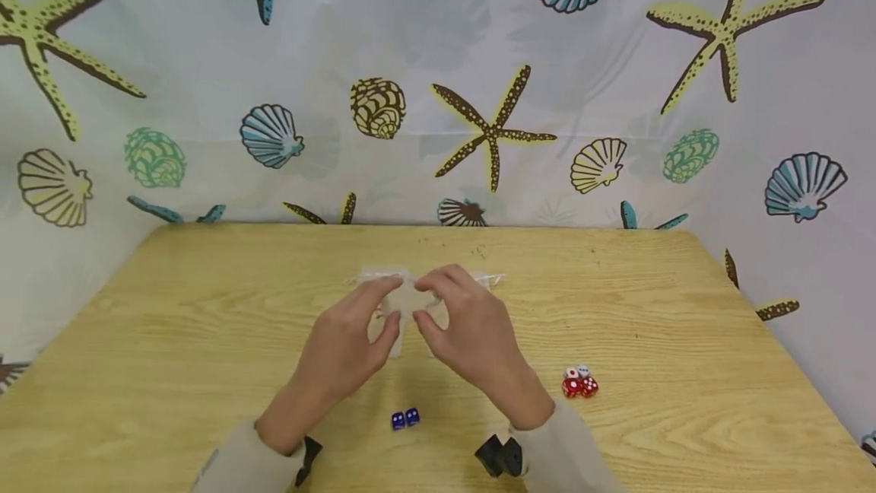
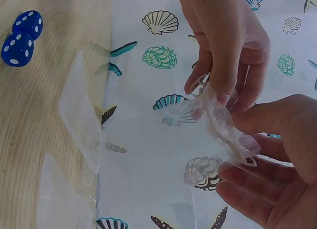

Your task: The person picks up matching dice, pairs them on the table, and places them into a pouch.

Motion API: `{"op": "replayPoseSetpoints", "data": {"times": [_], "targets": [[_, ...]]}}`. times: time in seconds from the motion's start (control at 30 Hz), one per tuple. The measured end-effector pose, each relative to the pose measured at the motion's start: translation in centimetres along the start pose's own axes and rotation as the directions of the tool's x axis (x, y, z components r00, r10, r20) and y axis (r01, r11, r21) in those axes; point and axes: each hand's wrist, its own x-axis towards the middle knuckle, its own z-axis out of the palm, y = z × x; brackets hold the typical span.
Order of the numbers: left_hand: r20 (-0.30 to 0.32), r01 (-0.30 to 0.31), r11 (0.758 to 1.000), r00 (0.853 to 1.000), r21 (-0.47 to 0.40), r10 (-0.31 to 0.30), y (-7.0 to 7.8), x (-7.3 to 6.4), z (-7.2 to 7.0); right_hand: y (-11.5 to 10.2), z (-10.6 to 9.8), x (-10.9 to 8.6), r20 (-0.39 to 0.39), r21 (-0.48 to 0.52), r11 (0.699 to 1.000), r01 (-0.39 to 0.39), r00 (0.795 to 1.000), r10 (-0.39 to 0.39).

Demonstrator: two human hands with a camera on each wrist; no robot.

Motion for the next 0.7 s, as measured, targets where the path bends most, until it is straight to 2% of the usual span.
{"op": "replayPoseSetpoints", "data": {"times": [0.2,0.37,0.47,0.6,0.7], "targets": [[0.078,-0.003,1.0,0.997,0.003,0.003,-0.7,0.0,0.0,0.0,-0.4,-0.4,0.043,-0.022,0.999,-0.046,0.998,0.047],[0.103,-0.03,0.998,0.994,0.048,0.025,-1.1,0.0,0.0,-0.4,-0.7,-1.1,0.025,-0.002,0.999,-0.048,0.999,0.048],[0.107,-0.052,0.996,0.993,0.078,0.044,-1.2,0.0,-0.1,-0.7,-0.6,-1.7,0.04,0.018,0.999,-0.038,0.999,0.037],[0.108,-0.068,0.991,0.993,0.114,0.056,-1.4,0.0,-0.2,-0.8,-0.2,-2.7,0.118,0.051,0.998,-0.036,0.993,0.03],[0.115,-0.062,0.99,0.992,0.129,0.048,-1.5,-0.1,-0.3,-0.7,0.1,-3.2,0.242,0.101,0.994,-0.049,0.97,0.023]]}}
